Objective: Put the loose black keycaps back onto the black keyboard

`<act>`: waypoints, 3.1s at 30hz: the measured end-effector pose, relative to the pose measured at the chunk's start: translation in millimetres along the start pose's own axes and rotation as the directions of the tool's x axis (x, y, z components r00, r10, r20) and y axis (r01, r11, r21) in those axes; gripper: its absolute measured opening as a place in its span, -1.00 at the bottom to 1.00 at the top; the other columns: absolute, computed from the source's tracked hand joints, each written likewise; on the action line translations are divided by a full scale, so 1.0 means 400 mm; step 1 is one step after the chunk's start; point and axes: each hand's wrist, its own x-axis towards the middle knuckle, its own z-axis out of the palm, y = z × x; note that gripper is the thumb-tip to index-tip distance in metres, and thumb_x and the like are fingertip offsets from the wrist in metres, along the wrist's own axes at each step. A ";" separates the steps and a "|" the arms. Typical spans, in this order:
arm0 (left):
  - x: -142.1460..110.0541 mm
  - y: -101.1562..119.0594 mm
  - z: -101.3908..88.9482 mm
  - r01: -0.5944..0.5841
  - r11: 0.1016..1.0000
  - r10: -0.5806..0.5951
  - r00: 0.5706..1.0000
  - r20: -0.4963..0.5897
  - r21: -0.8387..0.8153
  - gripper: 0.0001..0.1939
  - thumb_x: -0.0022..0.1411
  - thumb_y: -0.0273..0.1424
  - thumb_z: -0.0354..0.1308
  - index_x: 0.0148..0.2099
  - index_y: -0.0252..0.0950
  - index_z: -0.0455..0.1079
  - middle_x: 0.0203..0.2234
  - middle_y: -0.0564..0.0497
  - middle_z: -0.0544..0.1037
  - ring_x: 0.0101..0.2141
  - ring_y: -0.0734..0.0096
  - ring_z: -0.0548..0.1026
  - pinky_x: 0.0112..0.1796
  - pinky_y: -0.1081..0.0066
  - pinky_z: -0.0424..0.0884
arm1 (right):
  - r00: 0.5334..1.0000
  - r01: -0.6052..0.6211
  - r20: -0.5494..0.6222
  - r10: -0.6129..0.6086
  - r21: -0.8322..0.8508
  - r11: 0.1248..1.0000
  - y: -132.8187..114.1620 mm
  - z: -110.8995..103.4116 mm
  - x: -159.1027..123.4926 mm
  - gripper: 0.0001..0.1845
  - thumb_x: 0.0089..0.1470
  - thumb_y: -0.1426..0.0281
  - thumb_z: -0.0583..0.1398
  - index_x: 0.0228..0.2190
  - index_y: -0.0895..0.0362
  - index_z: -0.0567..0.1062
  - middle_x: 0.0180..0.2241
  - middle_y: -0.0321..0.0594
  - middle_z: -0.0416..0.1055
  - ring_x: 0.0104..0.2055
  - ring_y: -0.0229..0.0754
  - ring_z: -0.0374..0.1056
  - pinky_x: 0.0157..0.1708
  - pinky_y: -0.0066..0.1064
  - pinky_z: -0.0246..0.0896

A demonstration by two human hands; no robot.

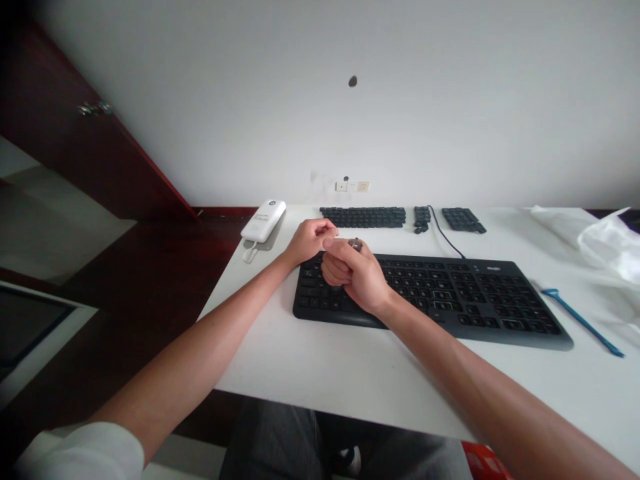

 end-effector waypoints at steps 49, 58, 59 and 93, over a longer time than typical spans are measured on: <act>-0.003 0.000 0.004 0.037 0.999 -0.037 0.999 -0.005 0.006 -0.78 0.32 -0.27 0.19 -0.31 -0.29 0.51 -0.51 0.04 0.58 -0.45 0.47 0.52 -0.34 0.47 0.37 | 0.985 0.049 0.171 -0.011 -0.218 0.975 0.084 -0.032 -0.007 -0.56 0.08 0.41 0.18 -0.74 0.08 0.16 -0.71 -0.42 -0.01 -0.65 -0.39 -0.12 -0.65 -0.42 -0.26; -0.004 0.013 0.000 0.052 0.998 -0.052 0.999 0.010 0.024 -0.77 0.32 -0.26 0.17 -0.32 -0.29 0.51 -0.51 0.05 0.57 -0.44 0.47 0.52 -0.33 0.46 0.37 | 0.993 -0.045 0.105 0.048 -0.029 0.999 0.071 -0.045 -0.006 -0.52 0.06 0.35 0.22 -0.71 0.04 0.08 -0.72 -0.47 -0.11 -0.68 -0.40 -0.22 -0.65 -0.39 -0.33; -0.003 0.013 0.000 0.059 0.998 -0.059 0.998 0.009 0.032 -0.77 0.32 -0.26 0.17 -0.32 -0.29 0.51 -0.52 0.05 0.58 -0.44 0.47 0.52 -0.33 0.46 0.36 | 0.996 -0.039 0.082 0.040 -0.006 0.999 0.063 -0.054 -0.006 -0.52 0.04 0.36 0.22 -0.72 0.03 0.06 -0.73 -0.48 -0.13 -0.68 -0.40 -0.23 -0.65 -0.38 -0.34; 0.007 0.011 -0.021 0.106 0.994 -0.110 0.916 -0.386 -0.031 -0.61 0.34 -0.18 0.09 -0.51 -0.23 0.25 -0.65 0.14 0.18 -0.56 0.49 0.17 -0.47 0.41 0.09 | 0.956 0.058 0.141 0.255 -0.949 0.309 -0.039 -0.143 -0.020 -0.61 0.06 0.14 0.43 -0.54 0.07 0.43 -0.65 -0.41 0.27 -0.61 -0.30 0.02 -0.50 -0.36 -0.09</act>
